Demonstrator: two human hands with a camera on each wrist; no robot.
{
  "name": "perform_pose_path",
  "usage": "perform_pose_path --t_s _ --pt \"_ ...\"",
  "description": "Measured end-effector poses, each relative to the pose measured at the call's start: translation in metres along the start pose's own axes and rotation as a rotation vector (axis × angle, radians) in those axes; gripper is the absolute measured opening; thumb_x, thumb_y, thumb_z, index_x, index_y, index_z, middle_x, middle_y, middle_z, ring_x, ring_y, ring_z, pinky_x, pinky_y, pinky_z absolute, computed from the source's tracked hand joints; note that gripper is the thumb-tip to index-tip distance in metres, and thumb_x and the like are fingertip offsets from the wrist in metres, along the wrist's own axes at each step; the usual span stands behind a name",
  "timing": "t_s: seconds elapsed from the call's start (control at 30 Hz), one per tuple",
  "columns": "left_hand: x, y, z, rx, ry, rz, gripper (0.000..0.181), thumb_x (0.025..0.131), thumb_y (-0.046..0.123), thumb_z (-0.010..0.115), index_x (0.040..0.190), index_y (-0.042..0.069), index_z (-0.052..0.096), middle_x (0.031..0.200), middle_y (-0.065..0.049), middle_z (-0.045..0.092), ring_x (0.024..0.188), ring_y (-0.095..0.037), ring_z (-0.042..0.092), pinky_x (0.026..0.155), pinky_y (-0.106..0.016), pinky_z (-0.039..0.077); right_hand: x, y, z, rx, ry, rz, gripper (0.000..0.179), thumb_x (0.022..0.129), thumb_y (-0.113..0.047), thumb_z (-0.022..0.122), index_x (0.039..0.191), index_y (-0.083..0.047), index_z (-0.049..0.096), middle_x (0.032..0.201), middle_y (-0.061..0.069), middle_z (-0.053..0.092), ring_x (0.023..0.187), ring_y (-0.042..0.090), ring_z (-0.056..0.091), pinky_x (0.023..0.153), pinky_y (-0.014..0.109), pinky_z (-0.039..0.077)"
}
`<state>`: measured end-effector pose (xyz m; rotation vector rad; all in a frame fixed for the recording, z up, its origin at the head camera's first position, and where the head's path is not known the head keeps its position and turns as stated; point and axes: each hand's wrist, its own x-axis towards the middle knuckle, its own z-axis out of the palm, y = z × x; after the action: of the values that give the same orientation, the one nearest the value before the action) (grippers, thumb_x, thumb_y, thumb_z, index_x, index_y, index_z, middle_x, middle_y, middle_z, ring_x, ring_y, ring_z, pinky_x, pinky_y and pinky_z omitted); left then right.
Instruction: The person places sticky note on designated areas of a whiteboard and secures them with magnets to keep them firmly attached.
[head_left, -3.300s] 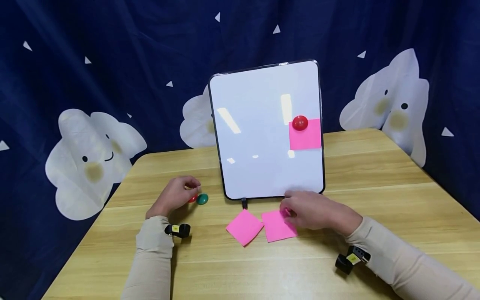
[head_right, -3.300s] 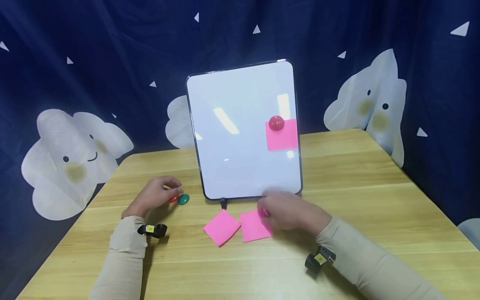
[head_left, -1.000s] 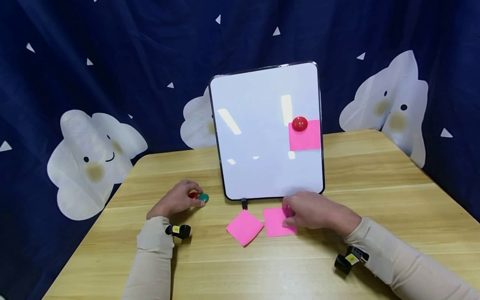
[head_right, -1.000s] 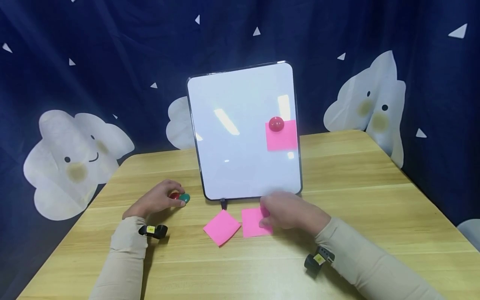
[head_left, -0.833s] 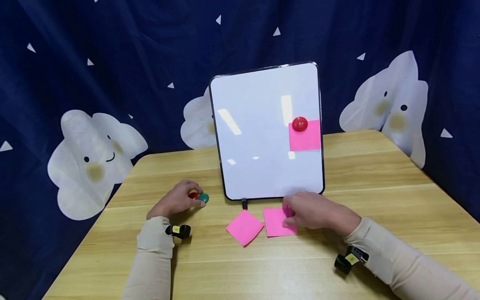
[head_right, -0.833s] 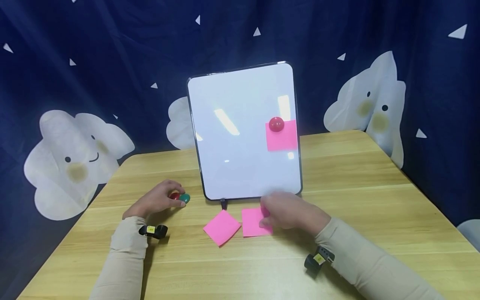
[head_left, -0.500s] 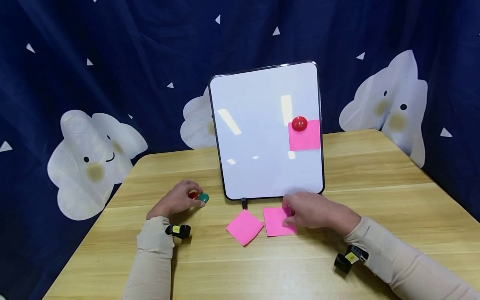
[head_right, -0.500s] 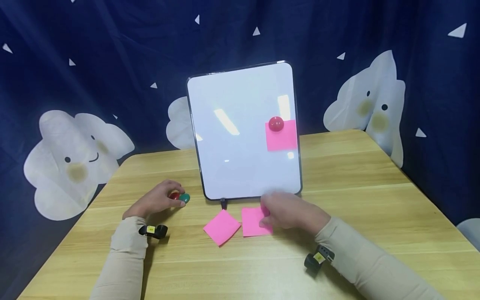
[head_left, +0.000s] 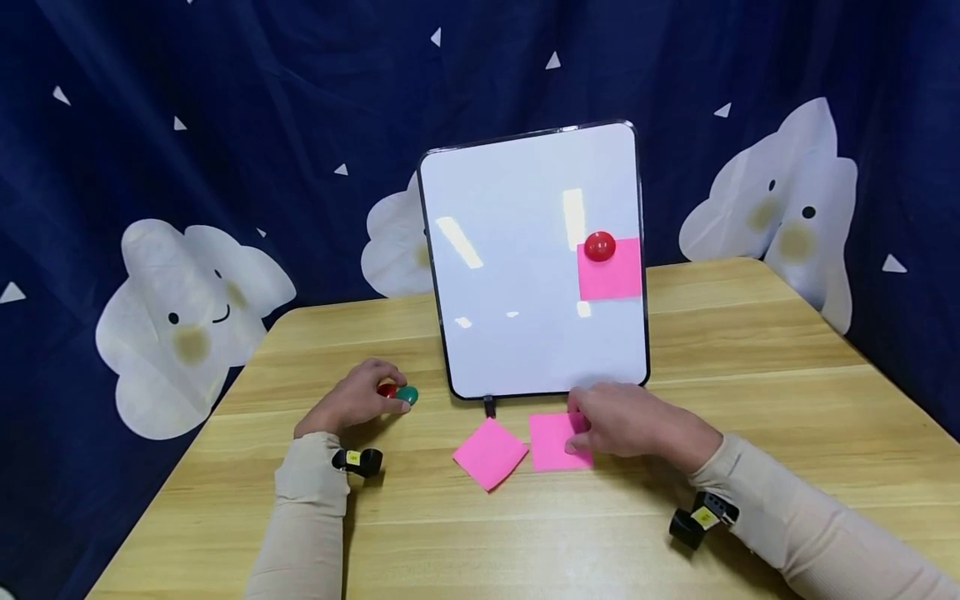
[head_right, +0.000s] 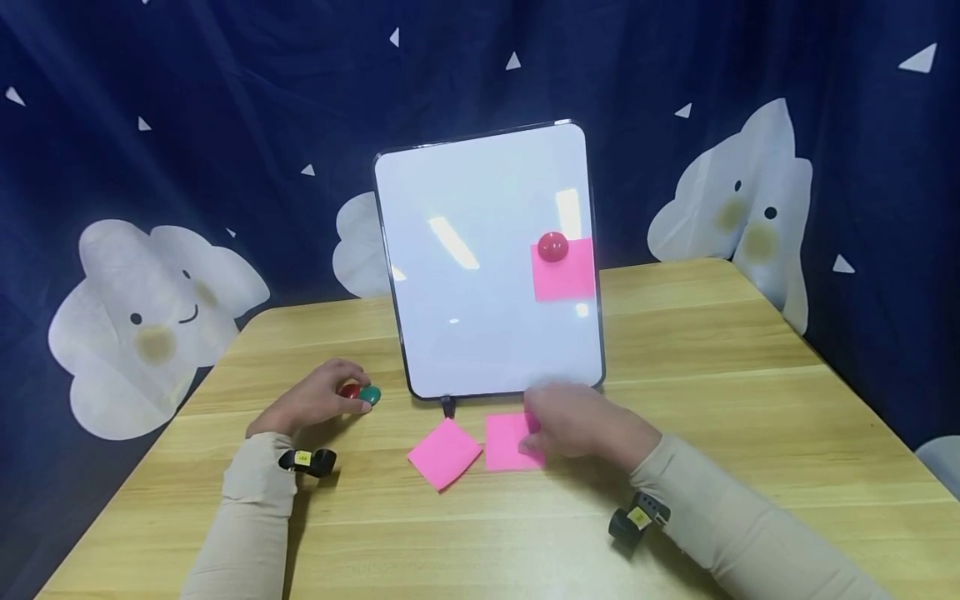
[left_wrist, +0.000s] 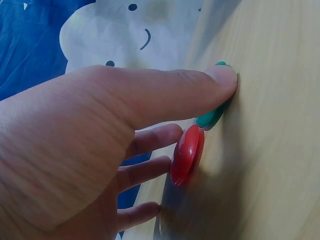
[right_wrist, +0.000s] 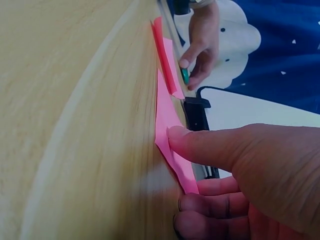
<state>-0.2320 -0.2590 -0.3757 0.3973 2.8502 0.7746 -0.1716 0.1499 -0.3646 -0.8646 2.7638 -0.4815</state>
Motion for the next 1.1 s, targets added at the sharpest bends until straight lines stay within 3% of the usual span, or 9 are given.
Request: perform_pose_path --t_s 0.33,0.53,0.73,1.1 --pt "0.0003 0.0016 -0.0001 0.003 0.001 -0.006 0.033 0.086 0.026 0.081 0.113 0.011 0.069 0.136 -0.016 0.049 0.119 -0.034 0.049 0.101 -0.053 0.043 -0.0006 0.0011 -0.0001 -0.030 0.052 -0.049 0.029 0.086 -0.034 0.080 0.089 -0.020 0.055 0.071 -0.007 0.047 0.069 0.011 0.043 0.060 0.029 0.037" --pt "-0.0001 0.0008 0.0002 0.001 0.004 -0.004 0.032 0.085 0.025 0.081 0.112 0.011 0.069 0.136 -0.016 0.049 0.118 -0.034 0.049 0.101 -0.053 0.043 0.0008 0.0025 0.0022 -0.040 0.083 -0.079 0.018 0.090 -0.019 0.076 0.089 -0.020 0.058 0.074 -0.010 0.050 0.072 0.012 0.046 0.064 0.030 0.041" --pt "0.0009 -0.0001 0.0008 0.001 0.004 -0.005 0.033 0.086 0.026 0.081 0.113 0.011 0.069 0.137 -0.017 0.048 0.119 -0.035 0.048 0.101 -0.054 0.043 0.0020 0.0055 0.0053 -0.082 0.125 -0.132 0.017 0.090 -0.011 0.073 0.084 -0.021 0.060 0.074 -0.013 0.052 0.071 0.009 0.047 0.065 0.029 0.042" --pt "0.0002 -0.0005 0.0006 0.012 0.013 -0.011 0.031 0.087 0.025 0.080 0.113 0.012 0.069 0.138 -0.017 0.048 0.119 -0.036 0.048 0.100 -0.054 0.044 0.0024 0.0047 0.0028 -0.081 0.188 -0.157 0.025 0.090 -0.014 0.072 0.077 -0.023 0.052 0.069 -0.014 0.046 0.067 0.009 0.045 0.062 0.028 0.040"
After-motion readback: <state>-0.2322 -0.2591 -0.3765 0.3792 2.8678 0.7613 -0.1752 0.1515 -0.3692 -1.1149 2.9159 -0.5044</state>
